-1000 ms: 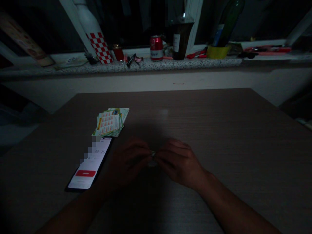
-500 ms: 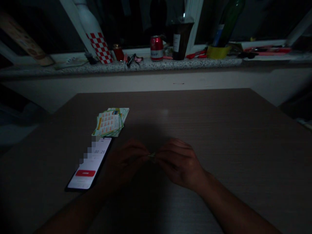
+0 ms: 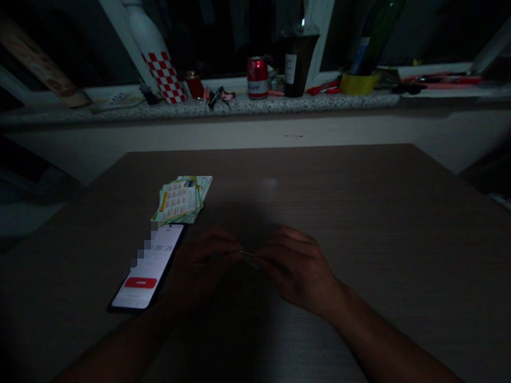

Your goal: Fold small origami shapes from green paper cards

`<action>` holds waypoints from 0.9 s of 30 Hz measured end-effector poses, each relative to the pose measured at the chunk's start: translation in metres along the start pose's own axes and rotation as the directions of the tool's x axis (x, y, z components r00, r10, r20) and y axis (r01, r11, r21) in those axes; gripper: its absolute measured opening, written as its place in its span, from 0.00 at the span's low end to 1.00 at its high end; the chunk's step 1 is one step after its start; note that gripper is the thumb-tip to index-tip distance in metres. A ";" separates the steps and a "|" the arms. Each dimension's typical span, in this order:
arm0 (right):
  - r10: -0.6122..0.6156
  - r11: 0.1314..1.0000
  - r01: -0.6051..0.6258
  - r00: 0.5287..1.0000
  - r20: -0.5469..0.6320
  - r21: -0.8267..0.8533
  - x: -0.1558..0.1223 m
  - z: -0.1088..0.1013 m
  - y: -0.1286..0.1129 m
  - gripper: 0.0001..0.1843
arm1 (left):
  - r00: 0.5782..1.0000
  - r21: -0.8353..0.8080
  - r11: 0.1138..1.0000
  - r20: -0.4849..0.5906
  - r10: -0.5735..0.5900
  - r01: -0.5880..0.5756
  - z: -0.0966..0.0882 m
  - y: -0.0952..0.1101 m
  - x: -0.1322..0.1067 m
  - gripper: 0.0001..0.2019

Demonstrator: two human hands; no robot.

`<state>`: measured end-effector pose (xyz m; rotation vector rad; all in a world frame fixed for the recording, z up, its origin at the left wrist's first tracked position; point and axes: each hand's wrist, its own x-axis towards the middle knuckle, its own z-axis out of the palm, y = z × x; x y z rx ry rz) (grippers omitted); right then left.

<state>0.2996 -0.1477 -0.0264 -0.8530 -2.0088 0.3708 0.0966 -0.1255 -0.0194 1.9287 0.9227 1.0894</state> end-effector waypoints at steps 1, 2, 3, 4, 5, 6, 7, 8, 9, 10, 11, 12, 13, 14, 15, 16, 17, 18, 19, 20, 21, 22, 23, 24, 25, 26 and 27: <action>0.000 1.000 0.000 1.000 -0.001 0.001 0.000 0.000 -0.001 0.07 | 1.000 -0.010 1.000 0.003 -0.007 0.007 0.000 0.001 0.000 0.03; 0.000 1.000 0.000 1.000 -0.002 0.002 0.000 -0.001 -0.002 0.07 | 1.000 -0.018 1.000 0.005 -0.014 0.014 0.000 0.001 0.000 0.03; -0.001 1.000 0.001 1.000 -0.003 0.001 0.000 -0.001 -0.002 0.06 | 1.000 -0.024 1.000 0.006 -0.018 0.018 0.000 0.002 0.000 0.03; 0.003 1.000 -0.003 1.000 -0.001 -0.001 0.000 -0.001 -0.002 0.06 | 1.000 -0.030 0.999 0.000 -0.018 0.018 0.000 0.001 0.000 0.03; 0.011 1.000 -0.011 1.000 0.003 -0.004 0.000 0.000 -0.002 0.05 | 1.000 -0.037 0.999 -0.004 -0.018 0.017 0.000 0.001 0.000 0.03; 0.021 1.000 -0.021 1.000 0.008 -0.004 0.000 0.000 -0.002 0.05 | 1.000 -0.045 0.999 -0.009 -0.017 0.017 0.000 0.000 0.000 0.03; 0.034 0.999 -0.034 0.999 0.014 -0.002 0.000 0.000 -0.001 0.05 | 1.000 -0.056 0.998 -0.016 -0.017 0.016 0.001 -0.001 0.000 0.02; 0.047 0.999 -0.047 0.999 0.022 0.002 0.000 0.001 0.000 0.05 | 1.000 -0.067 0.998 -0.021 -0.023 0.021 0.001 -0.002 0.000 0.02; 0.057 0.998 -0.057 0.998 0.024 0.005 0.000 0.001 0.002 0.05 | 0.999 -0.079 0.996 -0.023 -0.035 0.033 0.001 -0.003 0.000 0.02; 0.063 0.998 -0.064 0.998 0.028 0.006 0.000 0.001 0.003 0.05 | 0.998 -0.090 0.995 -0.029 -0.052 0.049 0.002 -0.004 0.000 0.02; 0.066 0.998 -0.066 0.997 0.029 0.009 0.000 0.001 0.004 0.05 | 0.997 -0.099 0.993 -0.036 -0.071 0.067 0.002 -0.004 0.000 0.02; 0.063 0.998 -0.064 0.998 0.027 0.012 -0.001 0.001 0.005 0.04 | 0.995 -0.105 0.991 -0.044 -0.089 0.084 0.002 -0.004 0.001 0.02; 0.057 0.998 -0.057 0.998 0.025 0.015 -0.001 0.001 0.006 0.04 | 0.994 -0.108 0.989 -0.049 -0.103 0.097 0.001 -0.005 0.001 0.03; 0.050 0.999 -0.051 0.998 0.022 0.018 -0.001 0.001 0.006 0.04 | 0.992 -0.108 0.988 -0.049 -0.113 0.107 0.001 -0.005 0.001 0.03; 0.045 0.999 -0.046 0.999 0.019 0.020 -0.001 0.000 0.006 0.04 | 0.992 -0.107 0.988 -0.045 -0.120 0.115 0.001 -0.005 0.002 0.03; 0.043 0.999 -0.043 0.999 0.017 0.021 -0.001 0.000 0.006 0.04 | 0.991 -0.109 0.987 -0.036 -0.126 0.122 0.001 -0.005 0.002 0.03; 0.044 0.999 -0.045 0.999 0.020 0.021 -0.001 0.000 0.005 0.04 | 0.991 -0.116 0.985 -0.027 -0.133 0.129 0.000 -0.005 0.002 0.03; 0.049 0.999 -0.050 0.999 0.024 0.023 -0.001 0.000 0.005 0.04 | 0.990 -0.125 0.983 -0.026 -0.139 0.135 0.000 -0.006 0.002 0.03; 0.058 0.998 -0.059 0.998 0.030 0.025 -0.001 0.000 0.005 0.04 | 0.989 -0.134 0.981 -0.024 -0.146 0.141 0.000 -0.007 0.002 0.03; 0.067 0.997 -0.068 0.997 0.037 0.026 -0.001 -0.001 0.006 0.05 | 0.988 -0.141 0.979 -0.027 -0.153 0.148 0.000 -0.007 0.002 0.03; 0.075 0.997 -0.076 0.996 0.045 0.022 -0.001 -0.001 0.006 0.05 | 0.986 -0.143 0.978 -0.034 -0.161 0.154 0.000 -0.008 0.002 0.03; 0.081 0.997 -0.081 0.995 0.052 0.011 -0.001 -0.001 0.007 0.05 | 0.985 -0.139 0.977 -0.040 -0.167 0.160 -0.001 -0.009 0.002 0.03; 0.086 0.996 -0.085 0.995 0.060 -0.007 -0.001 -0.001 0.007 0.05 | 0.985 -0.131 0.978 -0.042 -0.167 0.160 -0.001 -0.009 0.002 0.03; 0.089 0.996 -0.088 0.994 0.066 -0.026 -0.001 -0.001 0.008 0.05 | 0.986 -0.122 0.980 -0.037 -0.165 0.160 -0.001 -0.009 0.002 0.03; 0.091 0.995 -0.089 0.993 0.071 -0.042 -0.001 -0.001 0.008 0.04 | 0.986 -0.114 0.981 -0.033 -0.164 0.159 -0.001 -0.009 0.002 0.03; 0.092 0.995 -0.088 0.993 0.073 -0.052 -0.001 -0.001 0.008 0.04 | 0.986 -0.112 0.981 -0.034 -0.163 0.159 -0.001 -0.009 0.002 0.03; 0.095 0.994 -0.091 0.993 0.073 -0.056 -0.001 -0.001 0.008 0.04 | 0.985 -0.114 0.980 -0.037 -0.166 0.161 -0.001 -0.009 0.002 0.03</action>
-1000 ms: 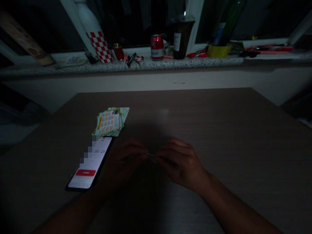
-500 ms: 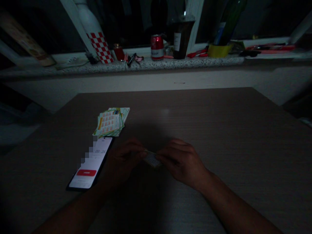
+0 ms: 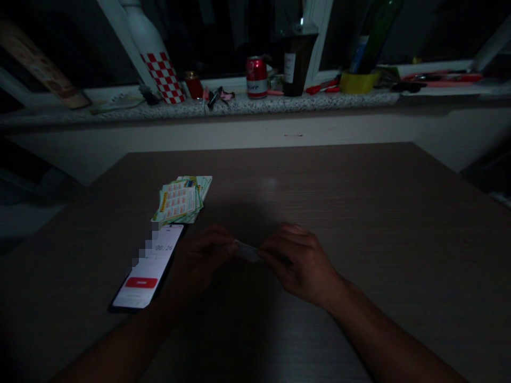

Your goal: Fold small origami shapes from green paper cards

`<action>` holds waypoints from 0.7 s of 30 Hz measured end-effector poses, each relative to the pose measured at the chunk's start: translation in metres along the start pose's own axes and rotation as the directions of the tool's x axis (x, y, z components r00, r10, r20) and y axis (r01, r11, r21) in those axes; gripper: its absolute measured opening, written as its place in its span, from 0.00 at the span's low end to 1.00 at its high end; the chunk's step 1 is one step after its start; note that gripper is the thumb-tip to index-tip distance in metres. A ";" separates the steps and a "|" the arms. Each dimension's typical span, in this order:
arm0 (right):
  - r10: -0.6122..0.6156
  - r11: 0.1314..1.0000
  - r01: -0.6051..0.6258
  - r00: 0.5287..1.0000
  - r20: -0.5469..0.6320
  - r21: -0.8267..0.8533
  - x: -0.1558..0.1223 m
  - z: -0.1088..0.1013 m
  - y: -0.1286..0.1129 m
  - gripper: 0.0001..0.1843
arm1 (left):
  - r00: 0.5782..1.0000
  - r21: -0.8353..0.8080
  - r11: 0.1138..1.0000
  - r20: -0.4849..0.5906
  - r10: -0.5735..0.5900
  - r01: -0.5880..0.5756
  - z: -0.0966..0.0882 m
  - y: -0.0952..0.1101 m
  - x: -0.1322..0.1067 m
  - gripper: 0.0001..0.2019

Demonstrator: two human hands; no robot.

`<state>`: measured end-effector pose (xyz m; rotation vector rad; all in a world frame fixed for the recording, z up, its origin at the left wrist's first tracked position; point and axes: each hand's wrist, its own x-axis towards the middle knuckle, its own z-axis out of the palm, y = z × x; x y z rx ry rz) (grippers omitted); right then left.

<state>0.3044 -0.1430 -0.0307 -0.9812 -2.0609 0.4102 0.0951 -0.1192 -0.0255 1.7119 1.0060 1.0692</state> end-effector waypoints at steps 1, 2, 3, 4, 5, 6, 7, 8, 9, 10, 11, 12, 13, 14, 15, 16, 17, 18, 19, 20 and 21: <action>0.007 1.000 -0.007 1.000 0.003 0.000 0.000 0.000 0.000 0.04 | 1.000 -0.009 1.000 -0.010 -0.003 0.003 0.000 0.000 0.000 0.03; 0.016 1.000 -0.015 1.000 0.009 -0.002 0.000 0.000 0.000 0.04 | 1.000 -0.016 1.000 -0.021 -0.007 0.007 0.000 0.000 0.000 0.03; 0.023 1.000 -0.023 1.000 0.014 -0.007 0.000 0.000 -0.001 0.04 | 1.000 -0.018 1.000 -0.029 -0.008 0.008 0.000 0.000 0.000 0.03; 0.030 0.999 -0.030 0.999 0.021 -0.015 0.000 0.000 -0.001 0.04 | 1.000 -0.014 1.000 -0.031 -0.004 0.004 0.000 0.000 0.000 0.02; 0.035 0.999 -0.034 0.999 0.027 -0.025 0.000 0.000 -0.001 0.04 | 1.000 -0.003 1.000 -0.028 0.003 -0.003 0.000 -0.001 0.000 0.02; 0.040 0.999 -0.039 0.999 0.030 -0.033 0.000 0.000 0.000 0.04 | 1.000 0.010 1.000 -0.024 0.011 -0.010 0.000 -0.001 0.000 0.02; 0.043 0.998 -0.041 0.999 0.032 -0.037 -0.001 0.000 0.000 0.04 | 1.000 0.022 1.000 -0.021 0.016 -0.016 0.000 -0.001 0.000 0.02; 0.045 0.998 -0.044 0.998 0.034 -0.037 -0.001 0.000 0.000 0.04 | 1.000 0.031 0.999 -0.019 0.020 -0.019 0.000 -0.002 0.000 0.03; 0.048 0.998 -0.047 0.998 0.036 -0.034 -0.001 0.000 0.001 0.04 | 1.000 0.037 0.999 -0.021 0.022 -0.021 0.000 -0.002 0.000 0.03; 0.050 0.998 -0.049 0.998 0.038 -0.029 -0.001 0.000 0.001 0.03 | 1.000 0.042 0.999 -0.022 0.021 -0.020 0.000 -0.001 0.000 0.03; 0.052 0.998 -0.051 0.998 0.039 -0.025 -0.001 0.000 0.001 0.03 | 1.000 0.047 0.999 -0.026 0.017 -0.016 0.000 -0.001 0.000 0.03; 0.053 0.998 -0.052 0.998 0.042 -0.023 -0.001 0.000 0.002 0.03 | 1.000 0.053 0.999 -0.028 0.010 -0.009 0.000 -0.001 0.000 0.03; 0.058 0.998 -0.057 0.997 0.047 -0.023 -0.001 0.000 0.002 0.03 | 1.000 0.058 0.998 -0.028 0.003 -0.002 0.000 0.000 0.000 0.03; 0.062 0.998 -0.061 0.997 0.050 -0.025 -0.001 0.001 0.002 0.03 | 1.000 0.056 0.998 -0.031 -0.001 0.003 0.000 0.000 0.000 0.03; 0.063 0.998 -0.062 0.997 0.050 -0.029 -0.001 0.001 0.002 0.03 | 0.999 0.047 0.999 -0.035 -0.003 0.004 0.000 0.000 0.000 0.03; 0.063 0.998 -0.062 0.997 0.050 -0.031 -0.001 0.001 0.002 0.03 | 0.999 0.035 0.999 -0.041 -0.003 0.004 0.000 0.000 0.000 0.03; 0.058 0.998 -0.056 0.997 0.047 -0.032 -0.001 0.001 0.002 0.03 | 0.999 0.021 1.000 -0.049 -0.003 0.004 0.001 0.001 0.000 0.02; 0.051 0.998 -0.049 0.998 0.046 -0.033 -0.001 0.001 0.002 0.03 | 0.999 0.009 1.000 -0.051 -0.004 0.005 0.001 0.001 0.000 0.02; 0.043 0.999 -0.042 0.998 0.045 -0.033 -0.001 0.000 0.002 0.03 | 0.999 -0.003 1.000 -0.054 -0.006 0.006 0.001 0.001 0.000 0.02; 0.038 0.999 -0.037 0.998 0.047 -0.033 -0.001 0.000 0.002 0.03 | 0.999 -0.010 1.000 -0.052 -0.012 0.011 0.001 0.001 0.000 0.03; 0.039 0.999 -0.037 0.998 0.052 -0.034 -0.001 0.000 0.002 0.03 | 0.999 -0.014 1.000 -0.049 -0.019 0.019 0.001 0.001 0.000 0.03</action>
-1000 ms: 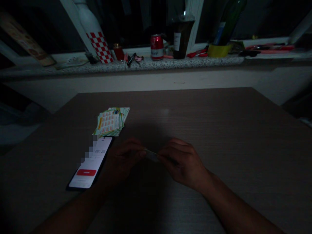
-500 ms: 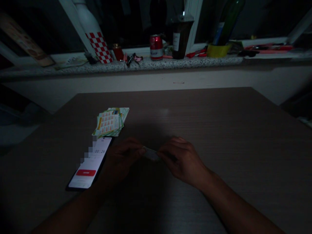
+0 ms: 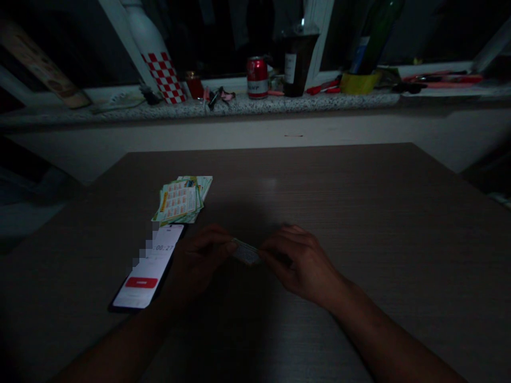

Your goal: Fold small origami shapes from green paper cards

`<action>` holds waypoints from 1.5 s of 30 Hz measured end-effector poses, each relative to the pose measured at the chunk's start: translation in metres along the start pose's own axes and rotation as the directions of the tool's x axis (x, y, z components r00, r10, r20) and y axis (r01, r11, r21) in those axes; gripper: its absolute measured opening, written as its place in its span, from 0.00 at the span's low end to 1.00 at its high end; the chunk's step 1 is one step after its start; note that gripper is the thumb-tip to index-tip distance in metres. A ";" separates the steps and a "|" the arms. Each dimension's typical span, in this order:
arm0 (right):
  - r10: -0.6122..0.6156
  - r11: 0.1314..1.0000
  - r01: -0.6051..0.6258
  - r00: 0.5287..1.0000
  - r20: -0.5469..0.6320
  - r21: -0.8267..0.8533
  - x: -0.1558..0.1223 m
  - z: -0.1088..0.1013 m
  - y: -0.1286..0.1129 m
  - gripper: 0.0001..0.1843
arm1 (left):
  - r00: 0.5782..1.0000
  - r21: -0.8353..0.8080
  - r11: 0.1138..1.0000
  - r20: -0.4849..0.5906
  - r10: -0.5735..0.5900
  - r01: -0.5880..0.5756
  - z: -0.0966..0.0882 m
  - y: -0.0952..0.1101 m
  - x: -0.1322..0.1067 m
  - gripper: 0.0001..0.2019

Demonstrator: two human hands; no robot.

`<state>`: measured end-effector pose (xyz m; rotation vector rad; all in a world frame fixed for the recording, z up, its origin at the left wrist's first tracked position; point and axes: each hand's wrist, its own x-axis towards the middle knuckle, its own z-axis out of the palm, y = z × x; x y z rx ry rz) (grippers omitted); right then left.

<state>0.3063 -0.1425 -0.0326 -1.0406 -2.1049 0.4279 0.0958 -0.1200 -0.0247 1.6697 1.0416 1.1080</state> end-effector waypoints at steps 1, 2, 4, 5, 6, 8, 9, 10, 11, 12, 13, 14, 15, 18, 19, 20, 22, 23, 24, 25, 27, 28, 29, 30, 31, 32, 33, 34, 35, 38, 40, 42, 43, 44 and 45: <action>0.002 1.000 -0.002 1.000 0.005 -0.003 0.000 0.000 0.000 0.03 | 1.000 -0.002 1.000 0.002 -0.005 0.005 0.000 0.000 0.000 0.03; 0.004 1.000 -0.004 1.000 0.009 -0.007 0.000 -0.001 -0.001 0.03 | 1.000 -0.003 1.000 0.004 -0.010 0.010 0.000 0.000 0.000 0.03; 0.005 1.000 -0.004 1.000 0.015 -0.016 0.000 -0.002 -0.001 0.03 | 1.000 -0.004 1.000 0.012 -0.021 0.021 0.000 -0.001 0.000 0.03; 0.004 1.000 -0.003 1.000 0.015 -0.020 0.000 -0.003 -0.001 0.04 | 0.999 -0.006 1.000 0.017 -0.027 0.027 0.000 -0.001 0.001 0.03; 0.002 1.000 -0.002 1.000 0.010 -0.022 0.000 -0.003 -0.001 0.04 | 0.999 -0.011 0.999 0.016 -0.032 0.032 0.001 -0.001 0.001 0.03; 0.008 1.000 -0.008 1.000 0.000 -0.015 0.000 -0.003 -0.001 0.04 | 0.999 -0.029 0.999 0.007 -0.044 0.044 0.001 -0.002 0.001 0.03; 0.014 1.000 -0.014 1.000 -0.006 -0.008 0.000 -0.003 -0.001 0.04 | 0.999 -0.042 0.998 0.003 -0.052 0.052 0.002 -0.002 0.001 0.03; 0.017 1.000 -0.017 1.000 -0.010 0.001 0.000 -0.003 -0.001 0.04 | 0.998 -0.059 0.996 0.000 -0.062 0.062 0.002 -0.002 0.001 0.03; 0.019 1.000 -0.018 1.000 -0.009 0.014 0.000 -0.003 -0.001 0.04 | 0.997 -0.077 0.994 0.001 -0.077 0.077 0.002 -0.001 0.001 0.03; 0.020 0.999 -0.020 1.000 -0.008 0.026 -0.001 -0.002 -0.001 0.05 | 0.996 -0.097 0.991 0.006 -0.092 0.093 0.002 -0.001 0.001 0.03; 0.025 0.999 -0.024 1.000 -0.004 0.038 -0.001 -0.002 -0.001 0.05 | 0.994 -0.117 0.987 0.013 -0.106 0.107 0.002 -0.001 0.001 0.03; 0.031 0.998 -0.031 1.000 -0.001 0.047 -0.001 -0.002 -0.002 0.05 | 0.993 -0.135 0.983 0.020 -0.120 0.122 0.002 -0.001 0.001 0.03; 0.041 0.998 -0.041 0.999 0.000 0.053 0.000 -0.002 -0.002 0.05 | 0.991 -0.149 0.979 0.028 -0.134 0.137 0.002 -0.001 0.002 0.03; 0.088 0.993 -0.088 0.996 -0.009 0.074 0.000 -0.002 -0.003 0.05 | 0.981 -0.180 0.965 0.053 -0.184 0.191 0.002 -0.003 0.002 0.04; 0.100 0.991 -0.098 0.995 -0.011 0.087 0.001 -0.002 -0.003 0.05 | 0.977 -0.193 0.958 0.060 -0.203 0.211 0.002 -0.005 0.002 0.04; 0.109 0.989 -0.108 0.994 -0.009 0.101 0.001 -0.001 -0.002 0.05 | 0.974 -0.206 0.952 0.064 -0.218 0.227 0.002 -0.006 0.003 0.03; 0.115 0.986 -0.114 0.993 -0.001 0.122 0.001 -0.001 0.000 0.05 | 0.970 -0.226 0.943 0.075 -0.232 0.243 0.002 -0.009 0.003 0.04; 0.115 0.985 -0.114 0.993 0.000 0.128 0.001 0.000 0.001 0.05 | 0.970 -0.231 0.942 0.075 -0.233 0.244 0.002 -0.010 0.003 0.04; 0.116 0.985 -0.115 0.993 -0.001 0.130 0.000 0.000 0.002 0.05 | 0.970 -0.233 0.942 0.075 -0.232 0.243 0.002 -0.011 0.004 0.04; 0.117 0.985 -0.116 0.993 -0.003 0.132 0.000 0.000 0.003 0.05 | 0.971 -0.236 0.942 0.073 -0.229 0.240 0.002 -0.012 0.004 0.04; 0.104 0.985 -0.102 0.994 -0.011 0.138 -0.001 0.001 0.003 0.05 | 0.972 -0.247 0.940 0.065 -0.225 0.234 0.002 -0.012 0.004 0.04; 0.094 0.986 -0.092 0.995 -0.014 0.142 -0.001 0.001 0.002 0.04 | 0.972 -0.252 0.939 0.063 -0.228 0.236 0.002 -0.012 0.004 0.04; 0.083 0.986 -0.080 0.996 -0.018 0.147 -0.001 0.001 0.002 0.04 | 0.970 -0.253 0.937 0.068 -0.233 0.242 0.002 -0.011 0.003 0.04; 0.077 0.986 -0.073 0.997 -0.021 0.153 -0.001 0.001 0.001 0.04 | 0.969 -0.255 0.935 0.076 -0.236 0.247 0.003 -0.011 0.003 0.04; 0.077 0.985 -0.072 0.997 -0.024 0.157 -0.002 0.001 0.001 0.04 | 0.968 -0.259 0.933 0.082 -0.237 0.251 0.003 -0.010 0.003 0.04; 0.082 0.984 -0.076 0.996 -0.027 0.159 -0.002 0.001 0.001 0.04 | 0.967 -0.263 0.931 0.089 -0.237 0.253 0.003 -0.010 0.003 0.04; 0.090 0.983 -0.084 0.996 -0.029 0.163 -0.002 0.001 0.001 0.04 | 0.967 -0.268 0.930 0.093 -0.236 0.253 0.003 -0.010 0.003 0.04; 0.096 0.982 -0.089 0.995 -0.034 0.167 -0.002 0.002 0.001 0.04 | 0.968 -0.272 0.929 0.094 -0.234 0.251 0.003 -0.010 0.003 0.04; 0.100 0.981 -0.092 0.994 -0.038 0.171 -0.002 0.002 0.002 0.04 | 0.968 -0.272 0.929 0.093 -0.232 0.249 0.003 -0.009 0.003 0.04; 0.100 0.978 -0.088 0.994 -0.053 0.187 -0.002 0.002 0.004 0.04 | 0.971 -0.249 0.939 0.082 -0.224 0.238 0.003 -0.008 0.003 0.03; 0.107 0.977 -0.092 0.992 -0.070 0.190 -0.002 0.002 0.004 0.04 | 0.974 -0.223 0.948 0.065 -0.216 0.225 0.003 -0.006 0.002 0.03; 0.111 0.978 -0.092 0.989 -0.094 0.190 -0.002 0.002 0.004 0.04 | 0.977 -0.176 0.961 0.047 -0.208 0.213 0.004 -0.005 0.001 0.03; 0.110 0.978 -0.089 0.988 -0.107 0.187 -0.002 0.002 0.003 0.04 | 0.980 -0.141 0.970 0.031 -0.195 0.197 0.004 -0.004 0.000 0.03; 0.111 0.980 -0.088 0.986 -0.123 0.179 -0.001 0.001 0.003 0.04 | 0.986 -0.095 0.981 0.007 -0.168 0.168 0.004 -0.004 -0.001 0.03; 0.117 0.982 -0.092 0.982 -0.146 0.168 -0.001 0.001 0.002 0.04 | 0.991 -0.038 0.991 -0.020 -0.130 0.129 0.004 -0.004 -0.002 0.03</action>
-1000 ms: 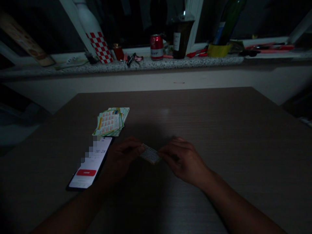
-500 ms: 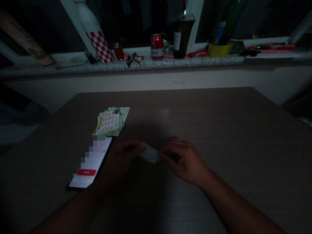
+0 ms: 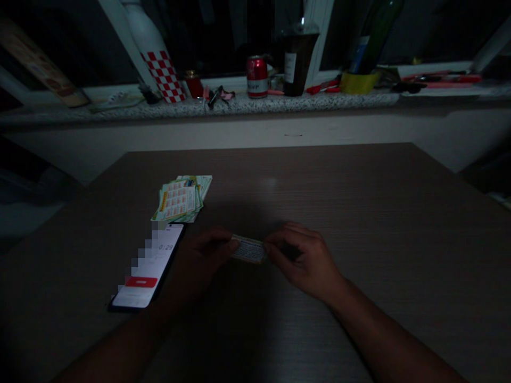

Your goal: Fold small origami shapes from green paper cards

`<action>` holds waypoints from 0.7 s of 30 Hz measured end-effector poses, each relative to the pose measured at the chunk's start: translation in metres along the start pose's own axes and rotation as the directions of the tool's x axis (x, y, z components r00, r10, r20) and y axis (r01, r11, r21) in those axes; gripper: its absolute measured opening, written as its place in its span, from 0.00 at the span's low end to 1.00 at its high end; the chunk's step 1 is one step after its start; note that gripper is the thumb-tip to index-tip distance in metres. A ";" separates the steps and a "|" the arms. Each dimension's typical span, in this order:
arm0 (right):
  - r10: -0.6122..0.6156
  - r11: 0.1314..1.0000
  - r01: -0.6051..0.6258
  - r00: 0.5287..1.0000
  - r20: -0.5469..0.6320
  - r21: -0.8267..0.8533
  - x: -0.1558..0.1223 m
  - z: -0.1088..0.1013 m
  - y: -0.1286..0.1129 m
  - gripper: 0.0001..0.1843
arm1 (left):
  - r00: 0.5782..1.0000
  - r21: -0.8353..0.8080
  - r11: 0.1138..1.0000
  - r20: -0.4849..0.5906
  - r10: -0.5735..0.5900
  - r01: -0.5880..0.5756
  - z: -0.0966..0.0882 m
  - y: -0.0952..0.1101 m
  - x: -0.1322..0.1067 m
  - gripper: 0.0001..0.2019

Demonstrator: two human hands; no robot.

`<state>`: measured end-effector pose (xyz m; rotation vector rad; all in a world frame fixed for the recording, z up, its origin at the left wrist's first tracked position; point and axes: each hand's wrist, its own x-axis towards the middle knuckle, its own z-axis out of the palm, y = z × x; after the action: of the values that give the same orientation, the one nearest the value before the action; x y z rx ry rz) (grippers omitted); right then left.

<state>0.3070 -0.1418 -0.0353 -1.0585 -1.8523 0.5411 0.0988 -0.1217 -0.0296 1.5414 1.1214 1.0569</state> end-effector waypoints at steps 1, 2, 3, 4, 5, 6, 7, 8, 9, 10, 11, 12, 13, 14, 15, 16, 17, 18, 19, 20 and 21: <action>0.007 1.000 -0.007 0.999 -0.033 -0.015 0.000 0.000 0.000 0.03 | 0.999 0.063 0.997 -0.024 0.048 -0.046 0.000 0.000 -0.001 0.03; 0.020 0.999 -0.022 0.997 -0.073 -0.030 0.001 0.000 -0.001 0.03 | 0.993 0.122 0.988 -0.049 0.104 -0.098 0.000 0.001 -0.002 0.02; 0.033 0.998 -0.038 0.993 -0.113 -0.042 0.001 0.000 -0.002 0.03 | 0.985 0.176 0.973 -0.066 0.161 -0.148 0.001 0.001 -0.003 0.01; 0.046 0.998 -0.053 0.988 -0.146 -0.046 0.002 0.000 -0.002 0.02 | 0.973 0.222 0.955 -0.078 0.218 -0.196 0.001 0.001 -0.004 0.00; 0.053 0.997 -0.061 0.985 -0.164 -0.044 0.002 0.001 -0.003 0.01 | 0.960 0.259 0.935 -0.078 0.270 -0.242 0.002 0.001 -0.005 0.01; 0.056 0.998 -0.062 0.985 -0.165 -0.034 0.002 0.002 -0.004 0.02 | 0.945 0.291 0.913 -0.072 0.319 -0.286 0.002 0.001 -0.005 0.01; 0.053 0.998 -0.057 0.987 -0.152 -0.019 0.002 0.003 -0.006 0.03 | 0.930 0.322 0.889 -0.062 0.364 -0.326 0.003 0.002 -0.006 0.01; 0.045 0.999 -0.046 0.991 -0.130 -0.002 0.001 0.005 -0.008 0.03 | 0.916 0.350 0.865 -0.048 0.399 -0.359 0.003 0.002 -0.006 0.01; 0.036 0.999 -0.034 0.994 -0.105 0.019 0.000 0.008 -0.009 0.03 | 0.903 0.372 0.842 -0.026 0.429 -0.390 0.004 0.001 -0.006 0.02; 0.025 0.999 -0.022 0.996 -0.080 0.039 -0.001 0.010 -0.011 0.04 | 0.889 0.389 0.820 -0.007 0.458 -0.419 0.005 0.001 -0.006 0.02; 0.018 0.998 -0.015 0.998 -0.060 0.056 -0.002 0.013 -0.013 0.05 | 0.877 0.402 0.800 0.014 0.481 -0.446 0.006 0.001 -0.006 0.02; 0.014 0.997 -0.011 0.999 -0.047 0.072 -0.003 0.015 -0.014 0.06 | 0.865 0.409 0.782 0.037 0.501 -0.470 0.007 0.000 -0.007 0.03; 0.017 0.996 -0.013 0.999 -0.041 0.084 -0.003 0.017 -0.015 0.07 | 0.855 0.412 0.768 0.062 0.514 -0.491 0.008 0.000 -0.007 0.04; 0.024 0.996 -0.020 0.999 -0.042 0.092 -0.004 0.019 -0.016 0.08 | 0.849 0.412 0.758 0.084 0.522 -0.506 0.009 -0.001 -0.007 0.06; 0.034 0.995 -0.029 0.998 -0.049 0.099 -0.004 0.020 -0.016 0.09 | 0.846 0.412 0.753 0.100 0.523 -0.514 0.009 -0.002 -0.008 0.08; 0.046 0.994 -0.040 0.997 -0.055 0.106 -0.005 0.021 -0.016 0.09 | 0.848 0.412 0.752 0.111 0.519 -0.514 0.010 -0.003 -0.009 0.10; 0.060 0.992 -0.052 0.996 -0.060 0.114 -0.005 0.022 -0.016 0.08 | 0.849 0.412 0.752 0.122 0.514 -0.515 0.011 -0.003 -0.010 0.11; 0.070 0.990 -0.062 0.996 -0.060 0.123 -0.005 0.022 -0.015 0.08 | 0.851 0.413 0.752 0.131 0.509 -0.513 0.011 -0.004 -0.011 0.12; 0.074 0.989 -0.066 0.995 -0.064 0.132 -0.005 0.022 -0.015 0.07 | 0.852 0.416 0.751 0.141 0.503 -0.512 0.012 -0.004 -0.011 0.12; 0.074 0.988 -0.065 0.995 -0.066 0.137 -0.004 0.021 -0.014 0.07 | 0.852 0.419 0.748 0.154 0.500 -0.515 0.012 -0.004 -0.012 0.13; 0.070 0.989 -0.061 0.995 -0.066 0.135 -0.004 0.021 -0.013 0.07 | 0.850 0.422 0.743 0.168 0.500 -0.520 0.012 -0.004 -0.013 0.13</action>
<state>0.2839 -0.1513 -0.0382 -1.0390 -1.7007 0.6482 0.1066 -0.1356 -0.0372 2.3373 0.9732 1.1533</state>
